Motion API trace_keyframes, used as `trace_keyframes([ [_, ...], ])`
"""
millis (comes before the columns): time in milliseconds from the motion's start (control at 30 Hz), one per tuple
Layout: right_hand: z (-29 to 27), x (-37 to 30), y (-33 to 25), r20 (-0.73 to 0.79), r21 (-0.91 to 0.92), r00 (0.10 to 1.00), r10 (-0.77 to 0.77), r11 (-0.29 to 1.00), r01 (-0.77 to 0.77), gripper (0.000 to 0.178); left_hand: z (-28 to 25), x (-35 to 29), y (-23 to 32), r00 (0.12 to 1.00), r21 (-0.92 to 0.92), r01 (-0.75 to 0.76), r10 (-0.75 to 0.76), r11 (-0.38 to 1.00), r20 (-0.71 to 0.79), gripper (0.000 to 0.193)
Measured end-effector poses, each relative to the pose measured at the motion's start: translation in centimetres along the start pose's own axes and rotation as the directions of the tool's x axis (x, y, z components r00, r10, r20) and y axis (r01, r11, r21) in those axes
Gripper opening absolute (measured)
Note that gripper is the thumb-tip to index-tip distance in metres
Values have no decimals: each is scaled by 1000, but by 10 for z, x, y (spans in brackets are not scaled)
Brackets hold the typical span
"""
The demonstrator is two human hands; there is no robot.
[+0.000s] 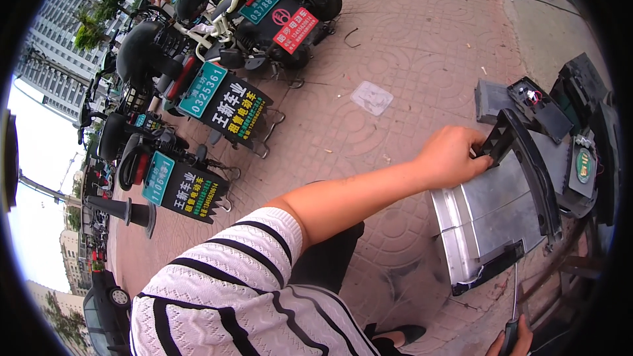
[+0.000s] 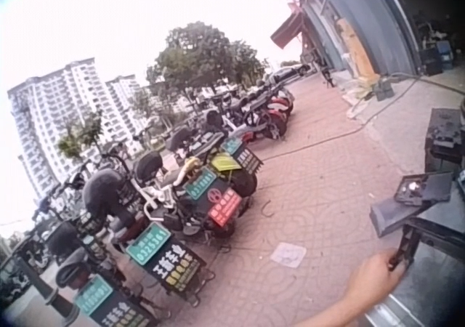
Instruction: The person uses a screwdriver to remove several screws from a silver motorcycle body part, then separates smaller internal components and continues unscrewing another piece.
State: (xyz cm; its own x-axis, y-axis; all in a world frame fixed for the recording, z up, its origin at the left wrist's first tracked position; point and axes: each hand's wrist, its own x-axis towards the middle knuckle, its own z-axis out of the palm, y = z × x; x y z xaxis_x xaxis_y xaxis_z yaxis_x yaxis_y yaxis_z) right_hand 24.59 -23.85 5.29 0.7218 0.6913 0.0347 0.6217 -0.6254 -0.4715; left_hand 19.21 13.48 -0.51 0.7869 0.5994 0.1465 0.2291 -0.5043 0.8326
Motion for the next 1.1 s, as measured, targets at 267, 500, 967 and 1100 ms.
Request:
trace_keyframes([
  [267, -25, -3, 12, 372, 612, 844, 385, 582, -536, 45, 10, 5, -9, 989, -13, -126, 124, 992, -80, 25],
  [500, -27, 6, -15, 556, 684, 632, 540, 134, -717, 53, 10, 6, -9, 998, -72, -62, 59, 995, -34, 24],
  [967, -26, 20, -8, 749, 594, 572, 335, 43, -803, 50, 9, 5, -8, 1000, -38, -22, 22, 999, -10, 26],
  [1100, -19, 16, -6, 654, 610, 650, 386, 240, -755, 36, 13, 8, -12, 999, -72, -42, 43, 997, 8, 27],
])
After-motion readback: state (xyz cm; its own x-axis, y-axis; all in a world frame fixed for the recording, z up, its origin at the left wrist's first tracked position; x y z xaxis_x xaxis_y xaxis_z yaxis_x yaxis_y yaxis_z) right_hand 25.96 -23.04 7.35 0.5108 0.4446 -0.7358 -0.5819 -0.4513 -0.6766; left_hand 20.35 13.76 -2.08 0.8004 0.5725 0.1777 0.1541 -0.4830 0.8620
